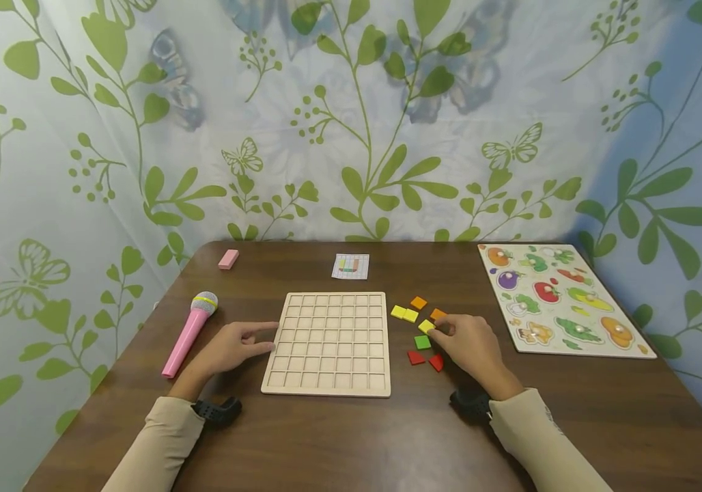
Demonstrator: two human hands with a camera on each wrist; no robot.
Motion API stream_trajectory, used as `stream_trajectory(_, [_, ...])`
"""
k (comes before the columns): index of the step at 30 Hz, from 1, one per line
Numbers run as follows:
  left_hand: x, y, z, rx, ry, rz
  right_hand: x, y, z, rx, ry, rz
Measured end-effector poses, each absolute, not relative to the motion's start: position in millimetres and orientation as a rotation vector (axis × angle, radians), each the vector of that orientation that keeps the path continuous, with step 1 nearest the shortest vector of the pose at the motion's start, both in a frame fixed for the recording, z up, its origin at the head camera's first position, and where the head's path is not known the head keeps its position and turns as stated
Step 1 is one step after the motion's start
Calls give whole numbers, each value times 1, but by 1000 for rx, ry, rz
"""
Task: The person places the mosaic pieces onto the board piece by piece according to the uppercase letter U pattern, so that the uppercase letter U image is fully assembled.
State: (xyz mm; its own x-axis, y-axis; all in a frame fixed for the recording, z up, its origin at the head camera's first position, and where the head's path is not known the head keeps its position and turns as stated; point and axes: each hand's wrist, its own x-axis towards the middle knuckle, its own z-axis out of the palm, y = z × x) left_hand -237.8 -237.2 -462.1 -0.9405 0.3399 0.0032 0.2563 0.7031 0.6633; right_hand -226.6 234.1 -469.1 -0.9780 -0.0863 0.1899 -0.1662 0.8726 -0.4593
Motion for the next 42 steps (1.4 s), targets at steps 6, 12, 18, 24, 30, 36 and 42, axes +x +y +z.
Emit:
stream_trajectory(6, [-239,-238,-463,511,2781,1008,-226,235,-474,214,-2856,718])
stream_trajectory(12, [-242,-238,-462,528,2773,991,-226,237,-476,218,-2845,713])
stream_trajectory(18, [-245,-236,-459,552,2770,958,-226,237,-477,204,-2857,710])
stream_trajectory(24, [-246,-235,-458,549,2772,951,-225,235,-479,227,-2844,681])
stream_trajectory(30, [-244,-236,-459,534,2775,960,-226,233,-478,265,-2832,636])
stream_trajectory(36, [-243,-236,-459,514,2768,966,-227,231,-474,267,-2862,617])
stream_trajectory(42, [-243,-236,-459,518,2753,980,-227,230,-475,284,-2853,586])
